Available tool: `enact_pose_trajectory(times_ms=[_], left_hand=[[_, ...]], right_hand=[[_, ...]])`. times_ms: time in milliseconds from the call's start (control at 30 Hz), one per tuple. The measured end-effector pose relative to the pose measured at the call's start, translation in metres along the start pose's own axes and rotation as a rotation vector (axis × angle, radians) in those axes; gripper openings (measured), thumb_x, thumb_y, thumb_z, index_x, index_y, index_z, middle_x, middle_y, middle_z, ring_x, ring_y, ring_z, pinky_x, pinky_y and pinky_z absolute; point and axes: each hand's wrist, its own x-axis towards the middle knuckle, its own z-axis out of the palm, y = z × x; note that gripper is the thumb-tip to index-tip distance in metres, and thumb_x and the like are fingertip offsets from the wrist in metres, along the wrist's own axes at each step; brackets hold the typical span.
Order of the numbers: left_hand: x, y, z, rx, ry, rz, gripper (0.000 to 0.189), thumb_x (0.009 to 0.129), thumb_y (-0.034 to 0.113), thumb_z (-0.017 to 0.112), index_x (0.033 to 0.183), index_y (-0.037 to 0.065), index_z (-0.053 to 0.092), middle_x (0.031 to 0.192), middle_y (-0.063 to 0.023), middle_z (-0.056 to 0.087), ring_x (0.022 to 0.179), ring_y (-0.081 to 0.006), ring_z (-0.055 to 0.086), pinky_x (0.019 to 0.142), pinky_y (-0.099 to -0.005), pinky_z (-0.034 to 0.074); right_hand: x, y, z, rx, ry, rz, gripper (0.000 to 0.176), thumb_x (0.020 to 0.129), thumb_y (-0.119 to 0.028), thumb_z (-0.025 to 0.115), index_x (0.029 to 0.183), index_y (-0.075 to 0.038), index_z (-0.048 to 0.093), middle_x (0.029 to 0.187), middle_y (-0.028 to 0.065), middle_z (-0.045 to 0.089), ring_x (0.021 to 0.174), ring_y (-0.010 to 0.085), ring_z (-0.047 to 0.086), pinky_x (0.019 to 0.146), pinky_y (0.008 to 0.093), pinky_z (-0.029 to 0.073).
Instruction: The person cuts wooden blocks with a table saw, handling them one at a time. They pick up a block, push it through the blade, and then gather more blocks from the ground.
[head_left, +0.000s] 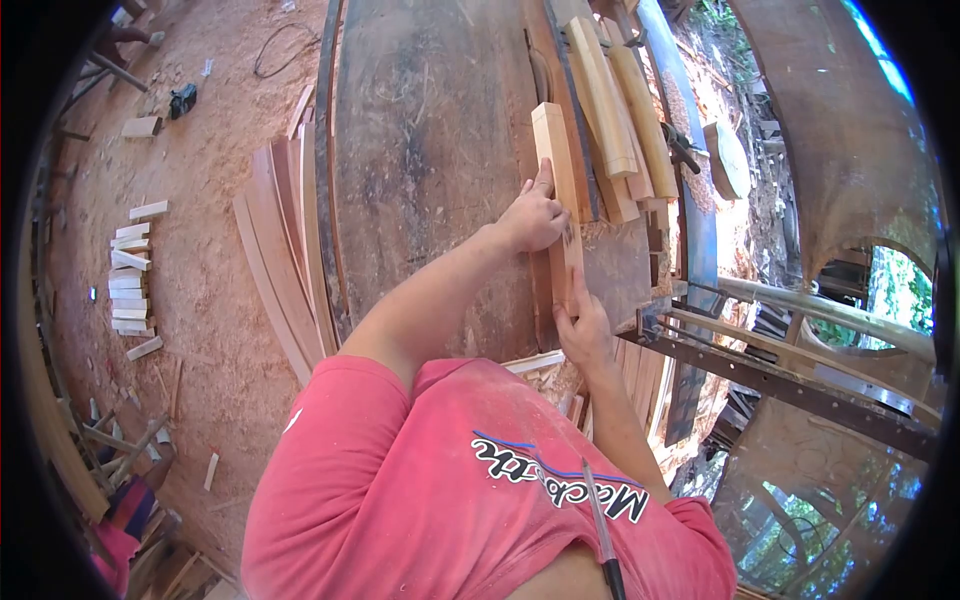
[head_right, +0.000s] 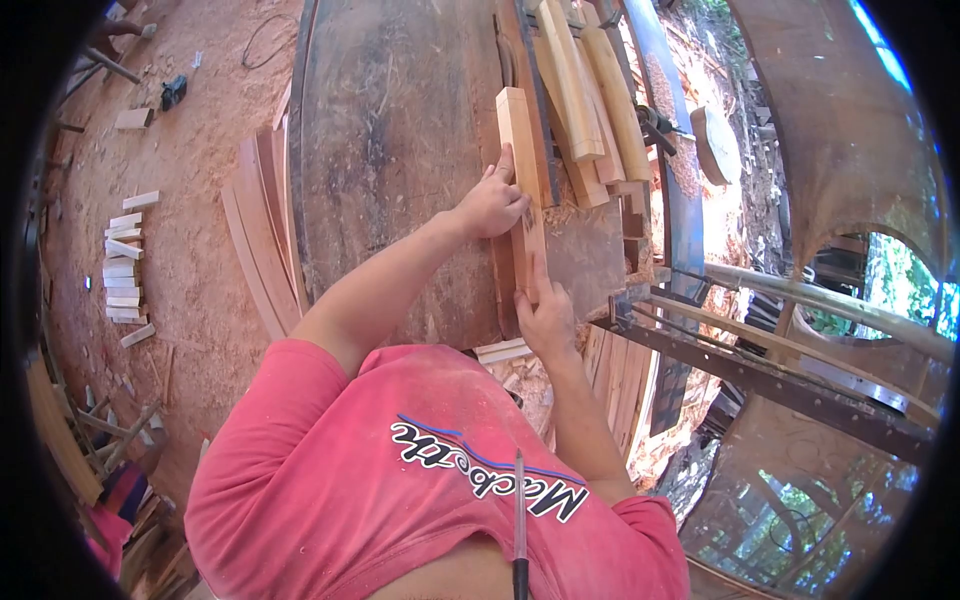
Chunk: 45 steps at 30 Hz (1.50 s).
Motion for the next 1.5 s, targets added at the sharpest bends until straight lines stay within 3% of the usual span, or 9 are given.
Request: enact_pose_trajectory(times_ms=[300,433,633,933,1033,1133,1300,1433,1500], left_hand=[[-0.001,0.002,-0.004,-0.097,-0.004,-0.025,0.049,0.098,0.032,0.045,0.097,-0.011,0.070,0.156,-0.0394,0.001,0.145,-0.0478,0.021,0.120,-0.0548,0.013],[0.001,0.012,-0.028,-0.153,-0.050,-0.077,0.053,0.097,0.033,0.042,0.095,-0.012,0.070,0.159,-0.0345,0.002,0.147,-0.0446,0.017,0.121,-0.0545,0.009],[0.019,0.013,-0.046,-0.197,0.036,0.012,0.052,0.095,0.030,0.041,0.093,-0.014,0.069,0.160,-0.0305,0.009,0.150,-0.0407,0.014,0.121,-0.0536,0.008],[0.043,0.021,-0.063,-0.323,0.078,0.007,0.052,0.091,0.030,0.040,0.093,-0.012,0.071,0.158,-0.0327,0.014,0.146,-0.0418,0.023,0.121,-0.0511,0.009],[0.047,0.025,-0.066,-0.342,0.126,0.012,0.051,0.093,0.031,0.043,0.087,-0.013,0.069,0.159,-0.0270,0.017,0.142,-0.0447,0.030,0.122,-0.0500,0.011],[0.051,0.028,-0.067,-0.292,0.177,0.007,0.050,0.092,0.030,0.043,0.083,-0.012,0.069,0.158,-0.0295,0.017,0.144,-0.0431,0.027,0.122,-0.0478,0.010],[0.062,0.027,-0.067,-0.308,0.246,0.069,0.049,0.090,0.028,0.043,0.080,-0.013,0.068,0.156,-0.0360,0.015,0.147,-0.0442,0.018,0.123,-0.0463,0.008],[0.068,0.029,-0.073,-0.356,0.237,0.042,0.048,0.090,0.027,0.043,0.082,-0.013,0.068,0.156,-0.0355,0.013,0.148,-0.0437,0.015,0.122,-0.0470,0.007],[0.072,0.030,-0.076,-0.344,0.217,0.016,0.052,0.088,0.026,0.038,0.098,-0.015,0.069,0.157,-0.0361,0.013,0.149,-0.0431,0.013,0.122,-0.0507,0.010]], right_hand=[[-0.004,0.002,0.012,0.013,0.144,-0.067,0.070,0.085,-0.018,0.070,0.149,-0.010,0.042,0.090,0.0207,0.057,0.084,0.0402,0.056,0.081,0.0476,0.046],[-0.003,-0.022,-0.026,0.078,0.159,-0.002,0.062,0.085,-0.015,0.070,0.142,-0.004,0.049,0.093,0.0224,0.060,0.085,0.0404,0.058,0.079,0.0469,0.047],[0.023,-0.050,-0.091,0.051,0.410,-0.161,0.044,0.085,-0.010,0.068,0.125,0.006,0.058,0.111,0.0236,0.066,0.099,0.0336,0.065,0.088,0.0399,0.051],[0.081,-0.090,-0.144,0.096,0.516,-0.144,0.034,0.094,-0.014,0.061,0.122,0.003,0.057,0.107,0.0177,0.065,0.096,0.0239,0.063,0.085,0.0364,0.051],[0.098,-0.098,-0.157,0.042,0.518,-0.162,0.032,0.097,-0.016,0.056,0.123,0.001,0.058,0.113,0.0178,0.066,0.101,0.0251,0.064,0.091,0.0367,0.048],[0.115,-0.105,-0.170,-0.058,0.549,-0.229,0.031,0.097,-0.017,0.055,0.123,0.000,0.058,0.115,0.0184,0.066,0.102,0.0247,0.064,0.091,0.0364,0.048],[0.142,-0.122,-0.189,-0.068,0.531,-0.186,0.033,0.097,-0.023,0.055,0.124,-0.004,0.060,0.097,0.0136,0.066,0.087,0.0207,0.062,0.084,0.0336,0.048],[0.170,-0.130,-0.204,-0.066,0.514,-0.166,0.036,0.096,-0.028,0.055,0.124,-0.006,0.062,0.102,0.0153,0.067,0.092,0.0211,0.063,0.087,0.0332,0.047],[0.187,-0.133,-0.210,-0.091,0.518,-0.181,0.038,0.096,-0.031,0.055,0.124,-0.006,0.062,0.103,0.0157,0.067,0.095,0.0216,0.063,0.089,0.0336,0.047]])
